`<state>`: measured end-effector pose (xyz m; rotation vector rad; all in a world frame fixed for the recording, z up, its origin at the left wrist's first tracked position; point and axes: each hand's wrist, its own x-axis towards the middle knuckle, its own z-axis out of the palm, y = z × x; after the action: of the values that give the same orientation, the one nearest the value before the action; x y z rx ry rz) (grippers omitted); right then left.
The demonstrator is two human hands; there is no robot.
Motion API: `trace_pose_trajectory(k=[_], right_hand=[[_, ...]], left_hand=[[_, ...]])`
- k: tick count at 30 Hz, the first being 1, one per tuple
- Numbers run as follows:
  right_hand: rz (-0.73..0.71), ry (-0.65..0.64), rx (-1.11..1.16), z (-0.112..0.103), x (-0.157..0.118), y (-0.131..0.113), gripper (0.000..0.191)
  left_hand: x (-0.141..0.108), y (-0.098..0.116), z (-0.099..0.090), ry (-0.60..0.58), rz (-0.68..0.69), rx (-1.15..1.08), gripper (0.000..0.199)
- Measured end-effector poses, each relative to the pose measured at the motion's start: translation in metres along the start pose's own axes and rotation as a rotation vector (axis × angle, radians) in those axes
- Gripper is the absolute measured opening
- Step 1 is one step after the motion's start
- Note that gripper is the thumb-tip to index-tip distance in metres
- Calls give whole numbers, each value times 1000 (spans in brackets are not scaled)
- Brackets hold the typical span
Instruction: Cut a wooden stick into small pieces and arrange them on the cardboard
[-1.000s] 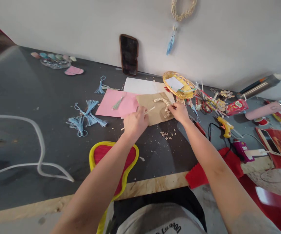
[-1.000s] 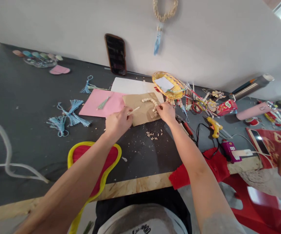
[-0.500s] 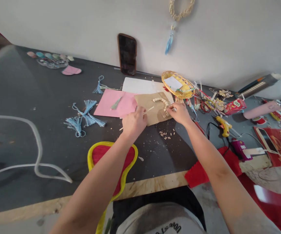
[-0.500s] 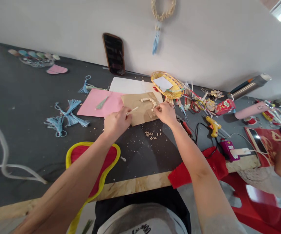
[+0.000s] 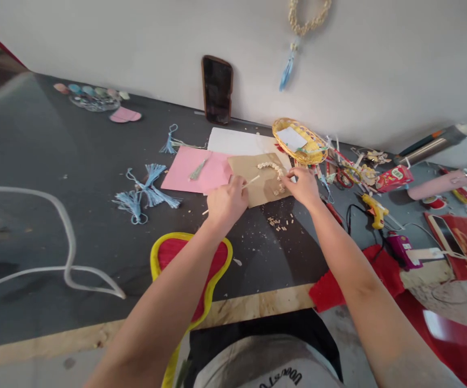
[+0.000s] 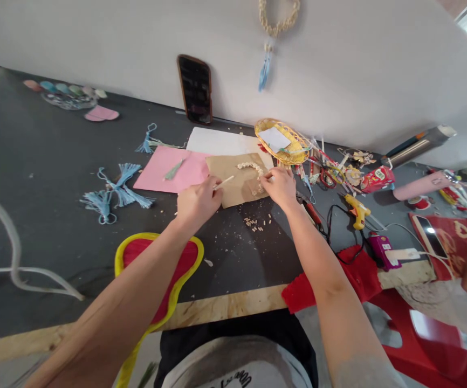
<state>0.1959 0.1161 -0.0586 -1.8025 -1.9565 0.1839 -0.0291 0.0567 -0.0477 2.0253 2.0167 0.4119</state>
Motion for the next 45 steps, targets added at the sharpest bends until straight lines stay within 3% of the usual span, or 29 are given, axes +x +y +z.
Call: trace_pose_trajectory(k=[6,13,20,23,39,45], right_hand=[[55,33,156,-15,3,13,11],[-4,-45,253,-18,-11,18,10],[-331,-194,55,-15,-17,-3,11],[-400,-216,-56,-12,-14,-9,12],[-407,-348,-206,-12,-5,-16,17],[-384,-296,-112,-22,-8,-10,24]], left_hand=[[0,-1,1,7,1,-2,33],[1,0,-2,-17,-33,-17,33],[2,-2,0,-5,-19,-12,34],[1,-1,0,-7,-17,-9,34],[0,0,-2,-18,-21,-11,33],[0,2,-4,-34,-28,3,34]])
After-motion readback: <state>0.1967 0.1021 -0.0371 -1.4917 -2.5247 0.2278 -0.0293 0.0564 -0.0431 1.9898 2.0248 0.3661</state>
